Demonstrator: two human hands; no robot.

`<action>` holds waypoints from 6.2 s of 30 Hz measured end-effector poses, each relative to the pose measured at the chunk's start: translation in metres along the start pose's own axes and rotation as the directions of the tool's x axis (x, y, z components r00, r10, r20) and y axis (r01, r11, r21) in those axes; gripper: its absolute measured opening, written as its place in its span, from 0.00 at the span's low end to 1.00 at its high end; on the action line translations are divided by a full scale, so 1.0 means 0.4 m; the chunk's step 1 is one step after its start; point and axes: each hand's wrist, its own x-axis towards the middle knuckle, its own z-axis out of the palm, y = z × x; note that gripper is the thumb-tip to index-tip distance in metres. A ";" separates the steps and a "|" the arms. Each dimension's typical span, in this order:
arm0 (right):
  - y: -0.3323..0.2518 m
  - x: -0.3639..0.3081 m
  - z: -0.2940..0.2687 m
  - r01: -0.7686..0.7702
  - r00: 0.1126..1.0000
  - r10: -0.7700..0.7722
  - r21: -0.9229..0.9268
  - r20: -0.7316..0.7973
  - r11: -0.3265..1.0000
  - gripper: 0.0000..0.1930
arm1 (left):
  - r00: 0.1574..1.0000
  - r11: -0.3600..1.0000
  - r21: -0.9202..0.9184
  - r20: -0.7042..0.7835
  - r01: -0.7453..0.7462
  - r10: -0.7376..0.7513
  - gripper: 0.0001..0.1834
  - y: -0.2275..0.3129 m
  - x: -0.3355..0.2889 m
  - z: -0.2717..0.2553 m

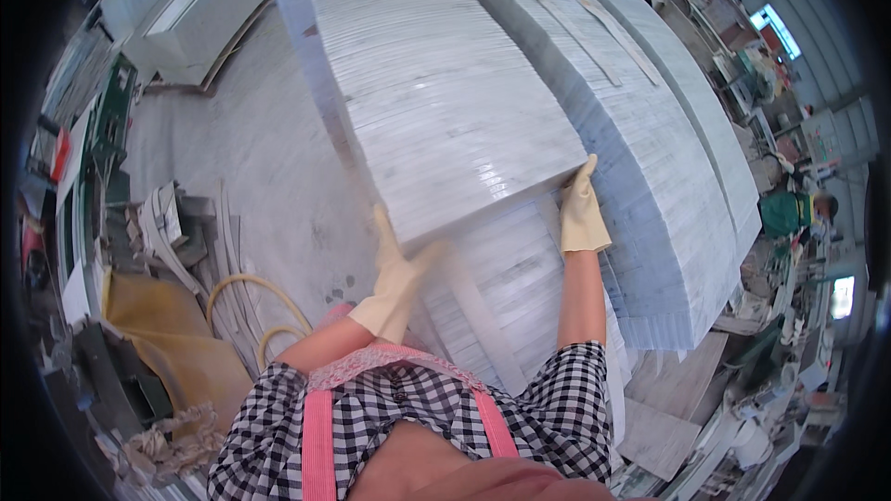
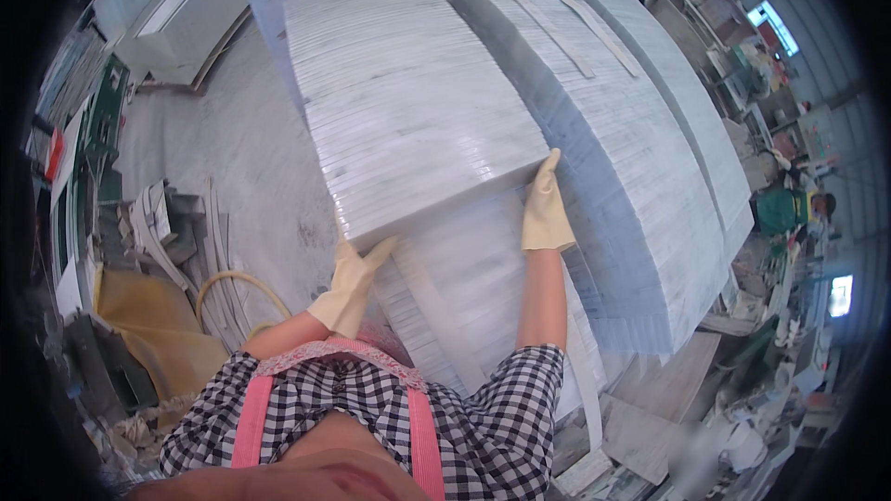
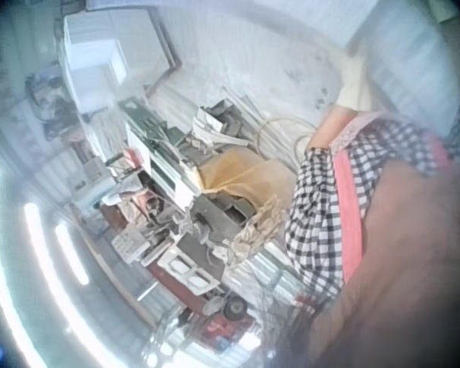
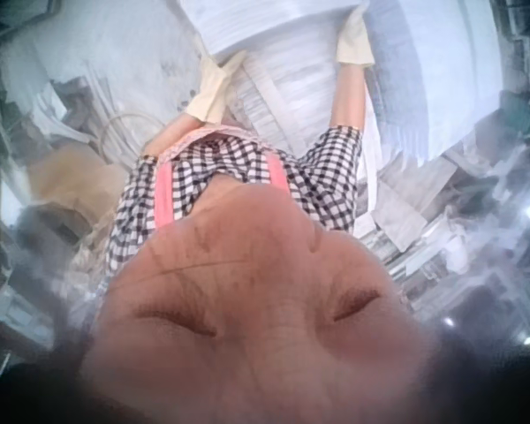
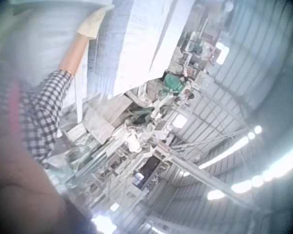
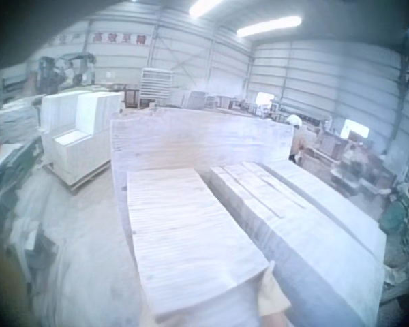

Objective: The person repeatedly picks rectangular white tiles from a conveyor belt and stacks them into a growing pile. The person uses both hands to lift and place each tile, maintaining alignment as the stack grows.

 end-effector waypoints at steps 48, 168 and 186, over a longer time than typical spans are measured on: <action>0.419 -1.887 -0.112 -0.872 0.058 0.568 0.235 -0.821 0.429 0.21 | 0.049 0.724 0.305 0.935 -0.619 -0.351 0.20 -0.586 -0.082 0.093; 0.289 -2.171 -2.119 -0.092 -0.917 0.185 0.638 -0.353 0.764 0.21 | -0.766 0.858 -0.296 0.623 -0.419 -0.159 0.19 -0.513 -2.364 3.210; 0.093 -2.225 -3.174 -0.498 -0.523 0.228 0.512 -0.821 0.700 0.28 | -0.811 0.022 -0.814 0.574 -0.580 -0.115 0.27 -0.492 -2.694 3.703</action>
